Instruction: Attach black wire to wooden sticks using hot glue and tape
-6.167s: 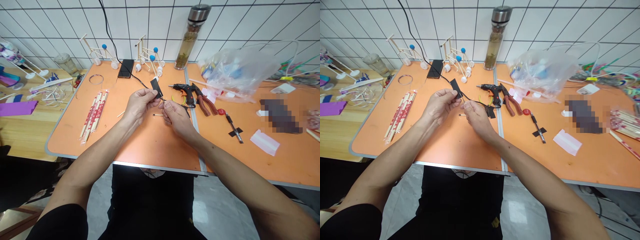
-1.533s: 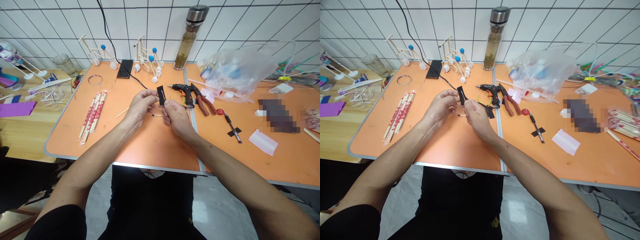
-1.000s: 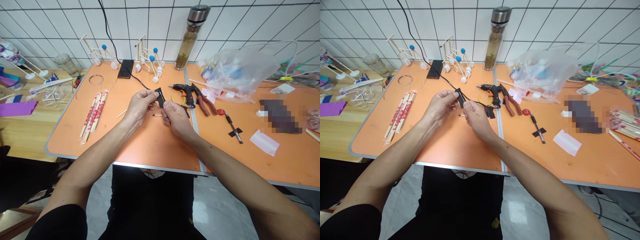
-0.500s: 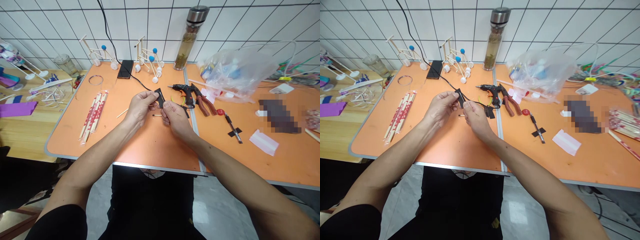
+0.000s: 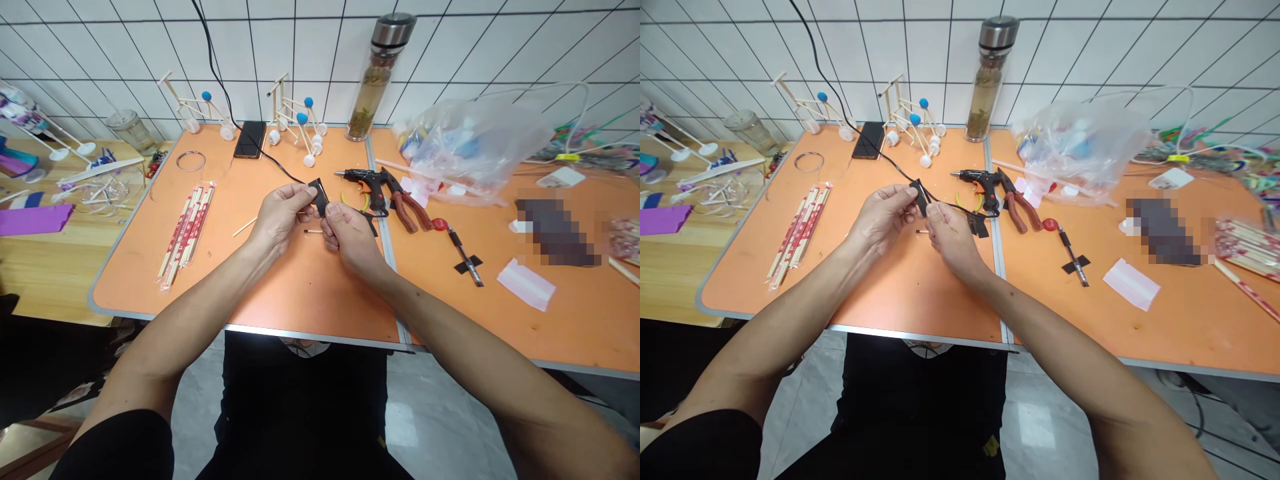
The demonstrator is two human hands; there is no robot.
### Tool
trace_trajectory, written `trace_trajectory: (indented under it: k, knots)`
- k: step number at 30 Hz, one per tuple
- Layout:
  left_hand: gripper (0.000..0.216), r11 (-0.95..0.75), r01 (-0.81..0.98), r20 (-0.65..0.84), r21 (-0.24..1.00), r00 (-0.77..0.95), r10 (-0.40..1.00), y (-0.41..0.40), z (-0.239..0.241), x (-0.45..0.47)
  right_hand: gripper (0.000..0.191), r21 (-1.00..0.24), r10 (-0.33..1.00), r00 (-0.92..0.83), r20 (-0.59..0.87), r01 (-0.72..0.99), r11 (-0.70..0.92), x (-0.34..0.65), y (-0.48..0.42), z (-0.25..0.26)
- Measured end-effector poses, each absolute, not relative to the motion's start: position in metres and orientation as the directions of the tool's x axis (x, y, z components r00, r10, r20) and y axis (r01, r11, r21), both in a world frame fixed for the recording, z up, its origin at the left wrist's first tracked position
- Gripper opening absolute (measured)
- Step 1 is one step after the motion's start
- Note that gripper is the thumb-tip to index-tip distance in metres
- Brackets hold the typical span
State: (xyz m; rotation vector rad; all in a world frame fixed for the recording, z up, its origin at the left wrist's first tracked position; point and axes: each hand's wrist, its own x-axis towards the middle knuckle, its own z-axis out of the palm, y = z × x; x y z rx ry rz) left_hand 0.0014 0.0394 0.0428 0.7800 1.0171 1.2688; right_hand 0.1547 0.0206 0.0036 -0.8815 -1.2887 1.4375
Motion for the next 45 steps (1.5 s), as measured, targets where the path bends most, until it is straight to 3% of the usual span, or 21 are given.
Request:
trace_trajectory:
  k: [29,45]
  knots:
    - [0.028,0.156,-0.379,-0.179,0.912,-0.026,0.984,0.0397,0.0425,0.0005,0.070,-0.990,0.955,-0.282,0.094,-0.123,0.062,0.1572,0.0201,0.0066]
    - [0.034,0.123,-0.434,-0.123,0.892,0.028,0.992,0.0381,0.0439,0.0018,0.067,-0.979,0.955,-0.293,0.039,-0.203,-0.022,0.1568,0.0219,0.0043]
